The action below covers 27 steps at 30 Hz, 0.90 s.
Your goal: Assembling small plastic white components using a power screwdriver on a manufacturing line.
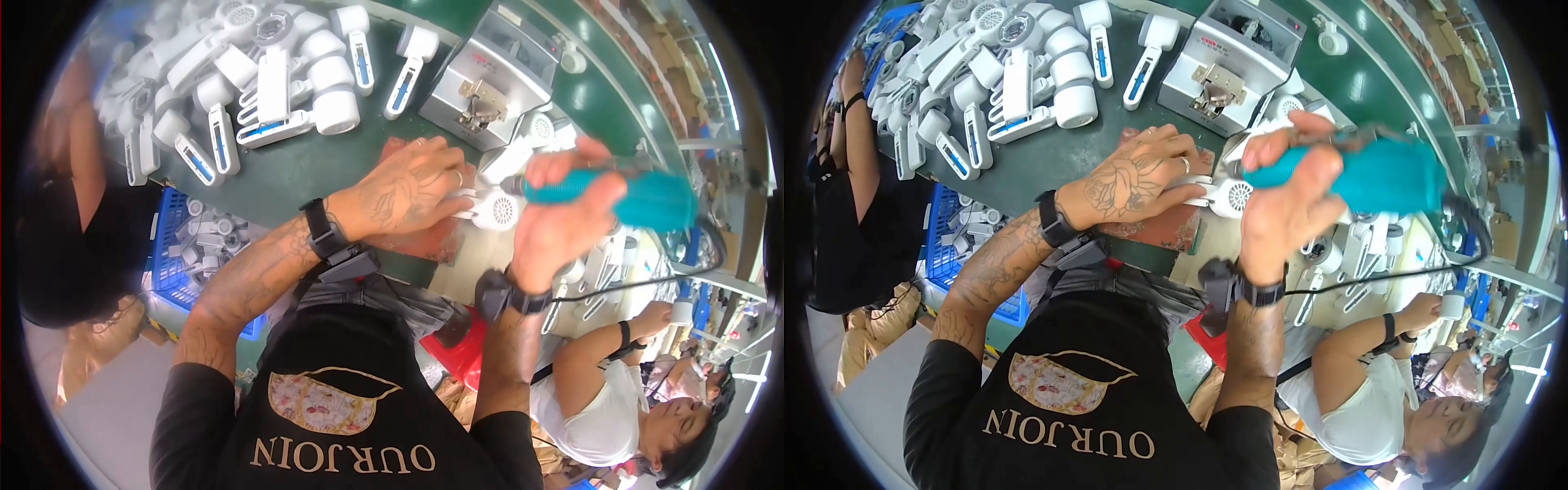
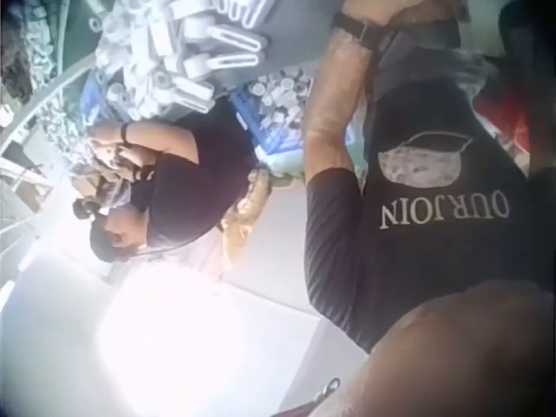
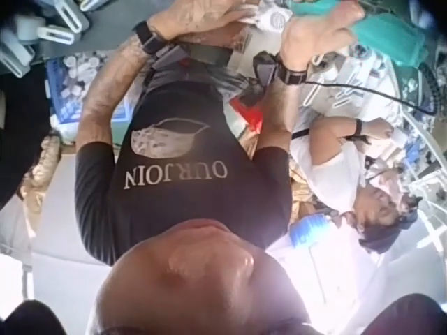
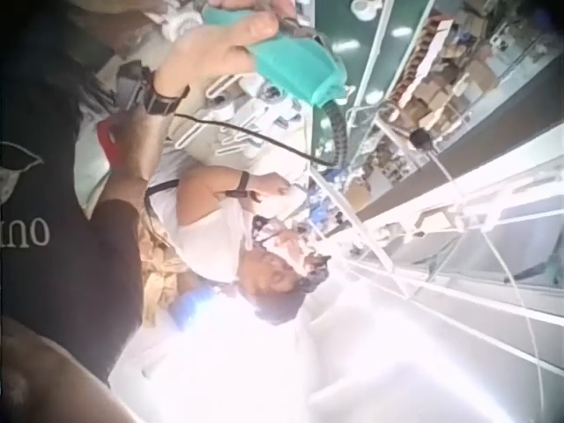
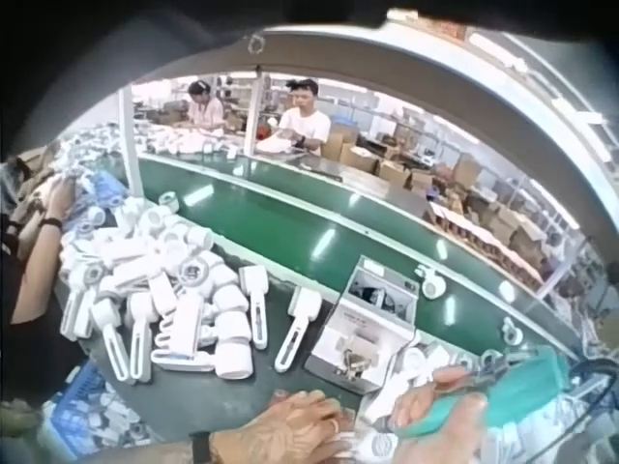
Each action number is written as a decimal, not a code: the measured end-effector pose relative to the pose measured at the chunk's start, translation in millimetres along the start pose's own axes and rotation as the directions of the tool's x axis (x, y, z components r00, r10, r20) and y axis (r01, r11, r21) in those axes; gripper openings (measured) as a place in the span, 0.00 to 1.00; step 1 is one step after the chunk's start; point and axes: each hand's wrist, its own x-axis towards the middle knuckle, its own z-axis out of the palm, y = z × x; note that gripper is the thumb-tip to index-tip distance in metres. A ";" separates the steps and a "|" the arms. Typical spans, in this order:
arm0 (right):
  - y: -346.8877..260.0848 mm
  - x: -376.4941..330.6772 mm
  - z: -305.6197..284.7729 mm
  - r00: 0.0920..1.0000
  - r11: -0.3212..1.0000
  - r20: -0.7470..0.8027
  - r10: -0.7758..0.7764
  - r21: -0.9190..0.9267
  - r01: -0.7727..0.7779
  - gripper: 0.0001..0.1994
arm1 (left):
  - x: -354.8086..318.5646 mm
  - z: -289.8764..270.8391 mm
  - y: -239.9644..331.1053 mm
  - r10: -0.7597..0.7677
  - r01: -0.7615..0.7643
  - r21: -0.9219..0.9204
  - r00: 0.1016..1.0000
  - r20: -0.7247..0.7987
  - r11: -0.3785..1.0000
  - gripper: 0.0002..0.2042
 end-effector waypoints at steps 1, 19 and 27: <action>2.6 8.8 5.4 0.999 0.995 -0.005 -0.038 -0.097 0.037 0.28 | 3.6 -2.7 -0.6 -0.024 0.026 -0.026 0.997 0.078 0.999 0.17; 53.2 38.7 42.4 0.990 0.974 0.143 -0.011 -0.220 0.043 0.19 | -16.9 0.4 -6.9 0.023 -0.023 -0.006 0.999 0.046 1.000 0.22; 15.9 -11.5 -5.6 0.991 0.990 0.114 0.064 -0.134 -0.049 0.27 | -10.0 -4.4 -3.1 -0.010 0.011 -0.003 0.995 0.096 1.000 0.22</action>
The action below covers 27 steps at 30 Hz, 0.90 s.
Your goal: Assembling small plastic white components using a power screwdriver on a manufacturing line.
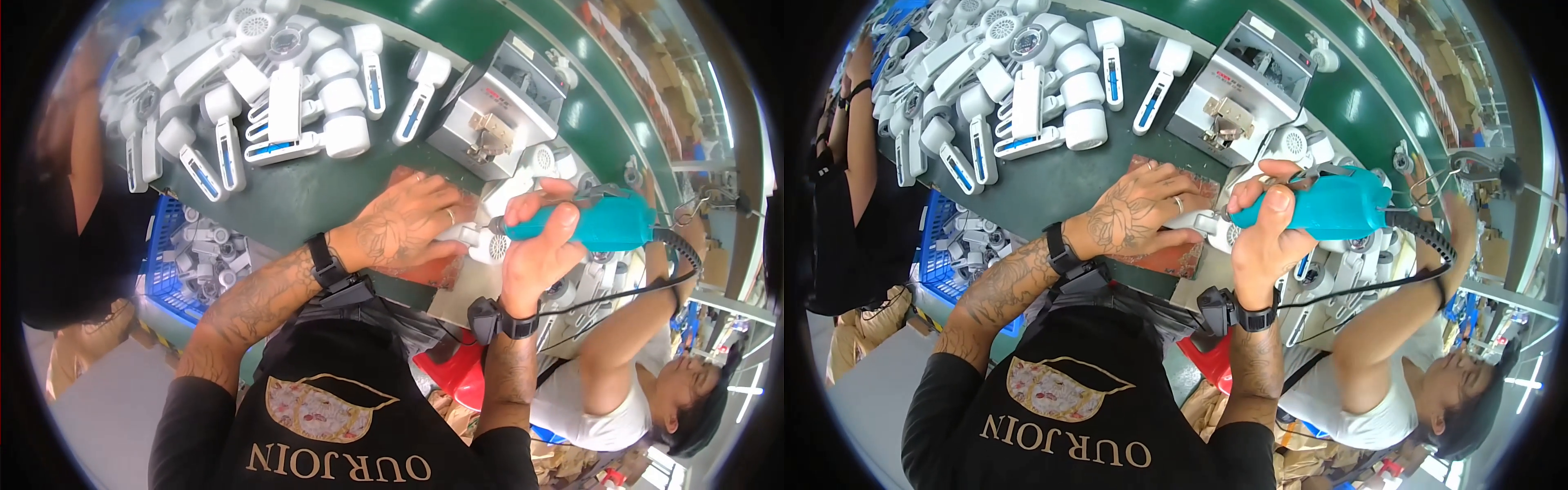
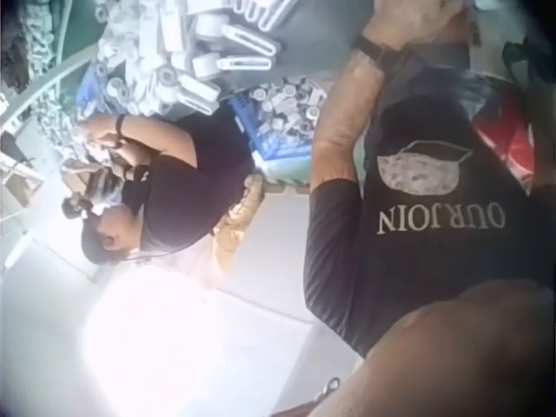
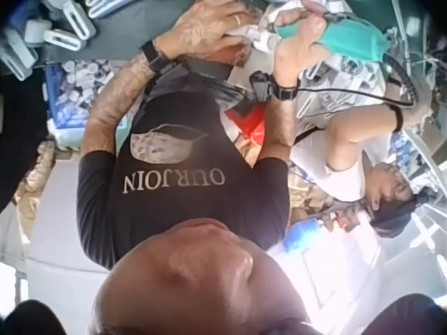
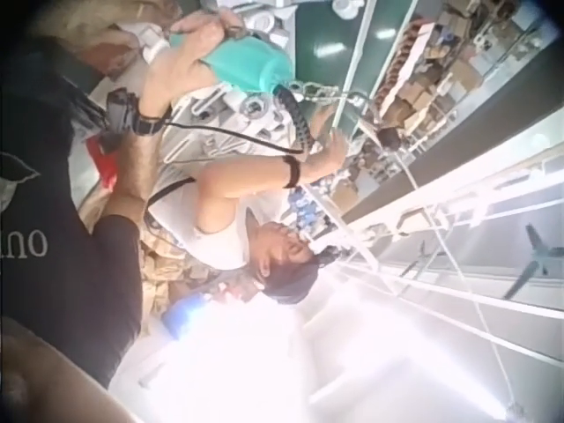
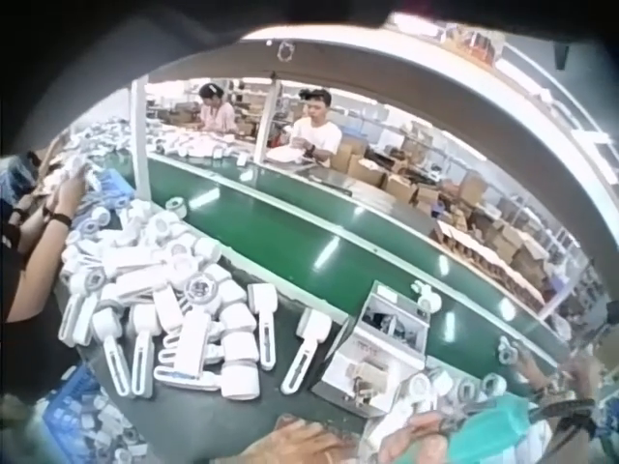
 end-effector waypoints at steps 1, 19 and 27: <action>-2.2 -2.1 0.5 1.000 1.000 -0.010 0.005 -0.008 -0.005 0.28 | -1.6 2.0 -2.0 -0.006 0.006 -0.016 1.000 -0.005 1.000 0.21; 23.8 -9.2 -3.7 0.998 0.998 0.055 0.020 0.060 -0.023 0.23 | -1.6 5.5 -0.7 -0.002 0.002 0.019 1.000 -0.023 1.000 0.21; 22.8 -3.7 -2.5 0.997 0.999 0.068 0.024 0.023 -0.026 0.20 | -0.8 4.3 -0.3 -0.004 0.007 0.086 0.999 -0.036 0.996 0.22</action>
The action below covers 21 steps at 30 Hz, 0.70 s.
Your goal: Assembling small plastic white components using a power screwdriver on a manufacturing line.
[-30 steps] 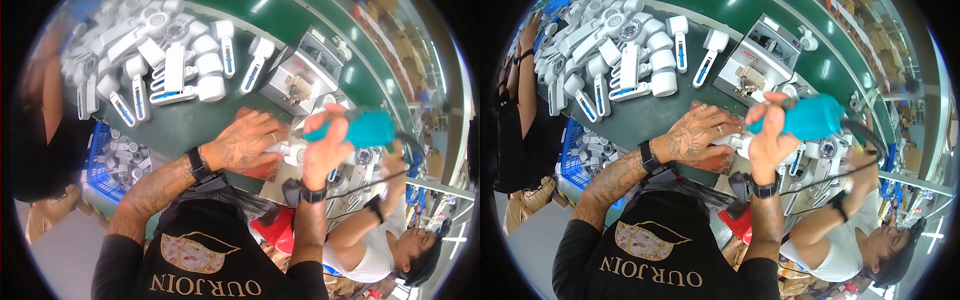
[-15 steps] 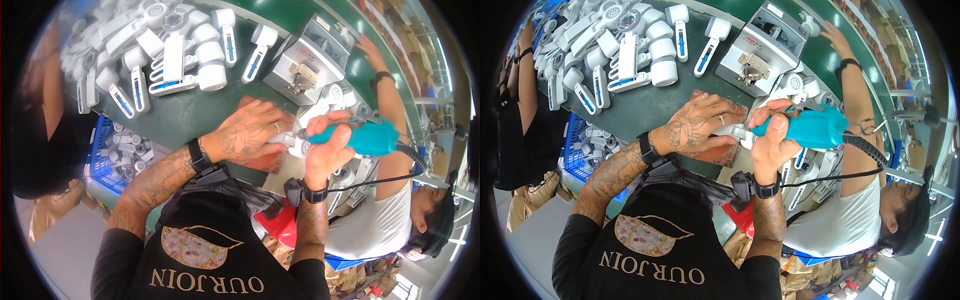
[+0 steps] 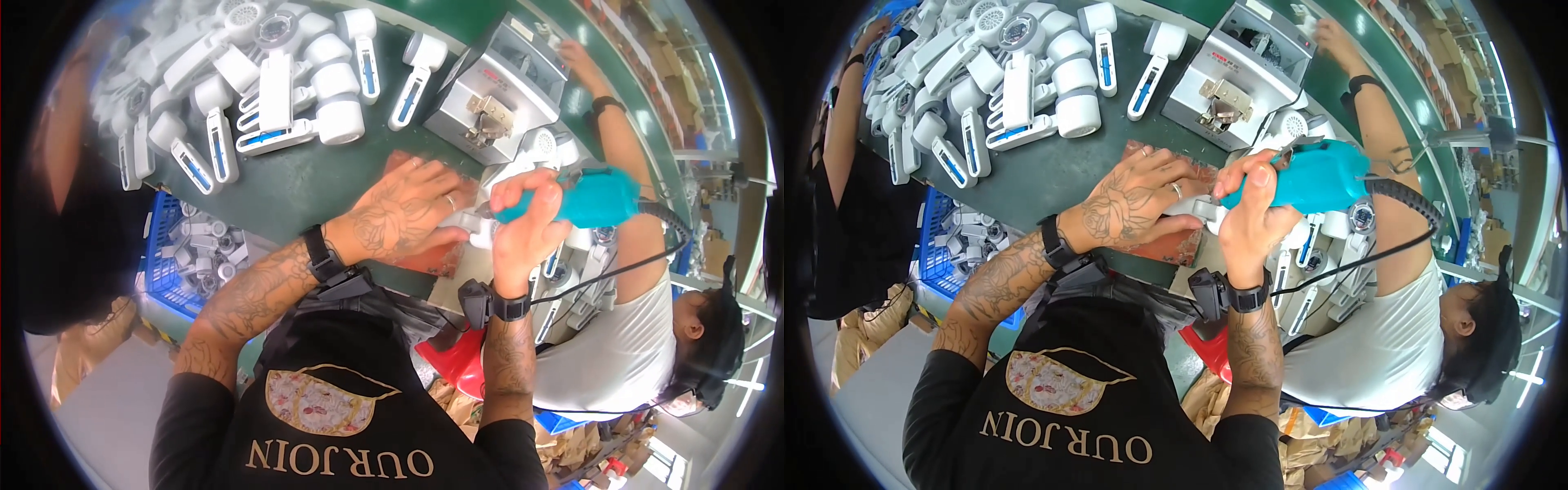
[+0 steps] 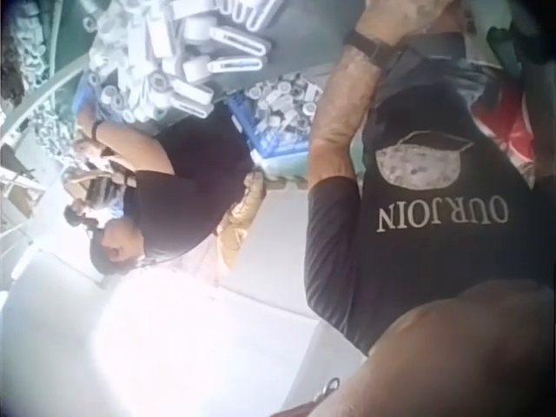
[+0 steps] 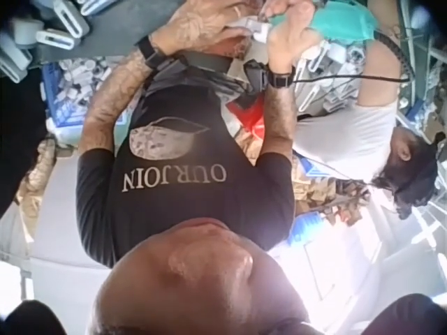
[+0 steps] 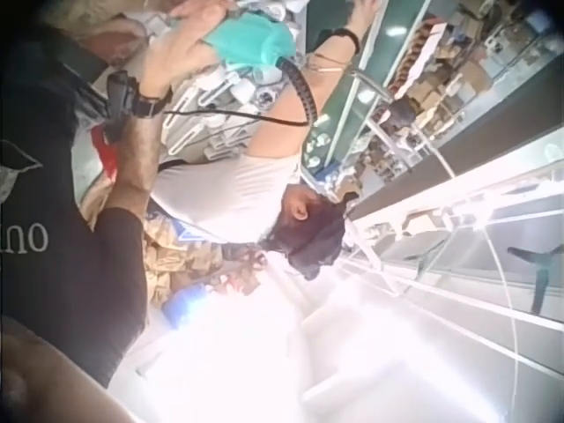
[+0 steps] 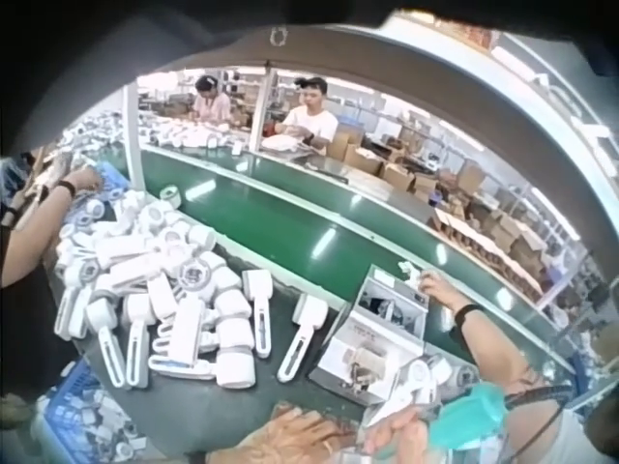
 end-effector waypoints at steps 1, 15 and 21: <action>-1.9 2.3 0.9 1.000 0.998 0.023 0.006 -0.058 -0.004 0.20 | -1.0 1.0 -0.1 0.005 -0.005 0.004 1.000 -0.008 1.000 0.22; 12.6 73.7 40.2 0.971 0.956 -0.014 -0.240 -0.179 0.234 0.20 | -3.9 -2.9 1.8 0.046 -0.048 -0.096 0.999 -0.029 0.994 0.17; -19.0 47.4 37.2 0.997 0.987 -0.071 -0.039 -0.158 0.027 0.18 | -5.5 -4.0 -3.4 -0.038 0.037 -0.105 0.999 -0.010 0.994 0.17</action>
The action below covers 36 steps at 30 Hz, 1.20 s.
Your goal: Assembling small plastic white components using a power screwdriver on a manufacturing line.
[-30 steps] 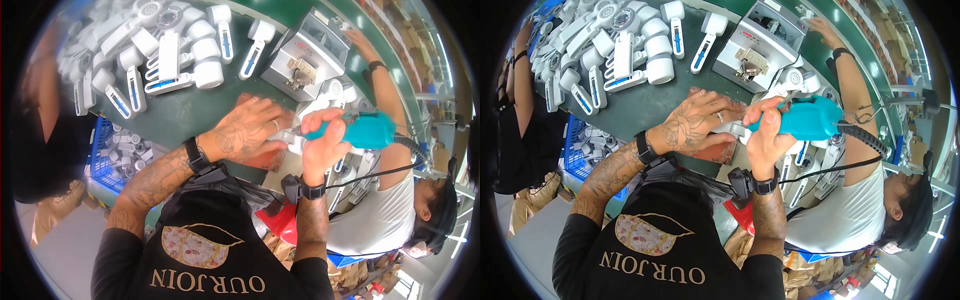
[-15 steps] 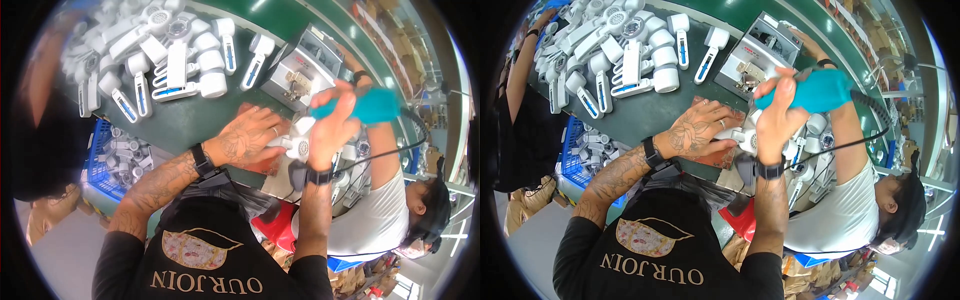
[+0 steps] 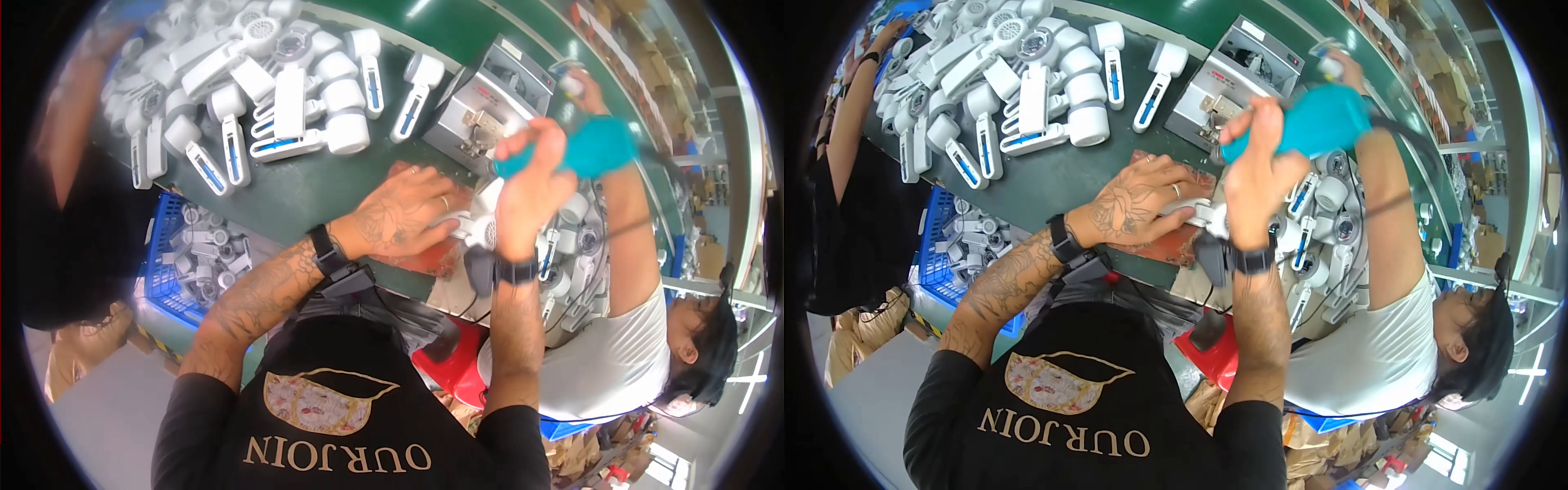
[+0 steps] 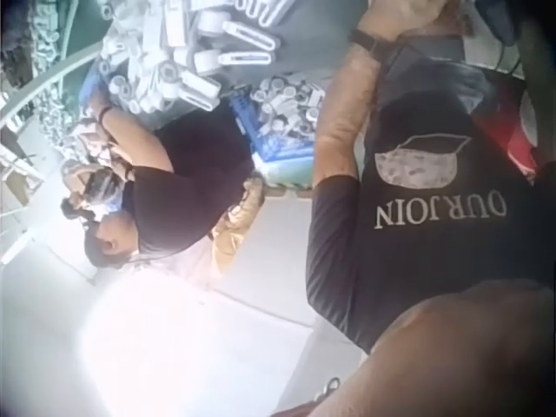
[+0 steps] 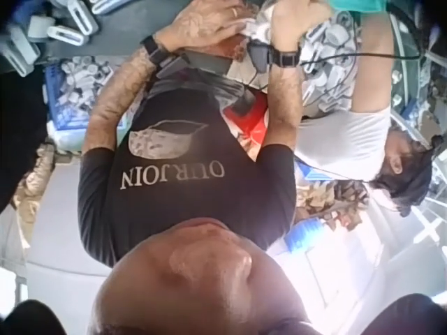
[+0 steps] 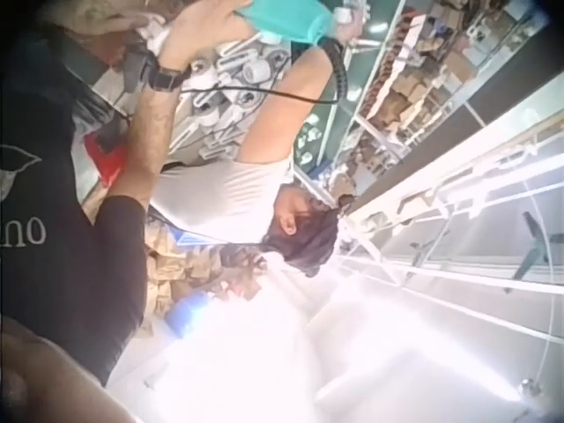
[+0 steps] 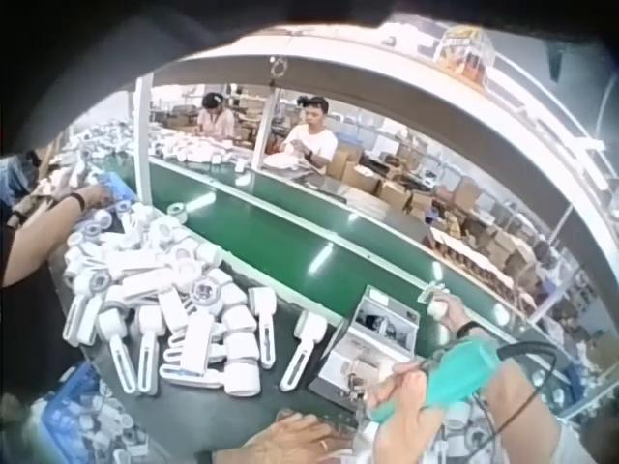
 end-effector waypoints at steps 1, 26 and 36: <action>-7.2 -12.4 -9.8 1.000 0.998 -0.027 0.014 0.069 -0.012 0.19 | 0.7 -0.2 1.1 -0.006 0.006 0.000 1.000 0.013 1.000 0.17; 5.9 -76.1 -46.0 0.999 0.990 0.038 0.002 0.142 -0.008 0.25 | 2.8 -2.5 6.6 -0.030 0.028 0.020 0.993 0.111 0.999 0.19; 13.4 -73.2 -43.6 0.998 0.979 0.038 0.052 0.196 -0.059 0.19 | 7.9 0.7 5.1 -0.013 0.017 -0.032 0.995 0.096 0.999 0.20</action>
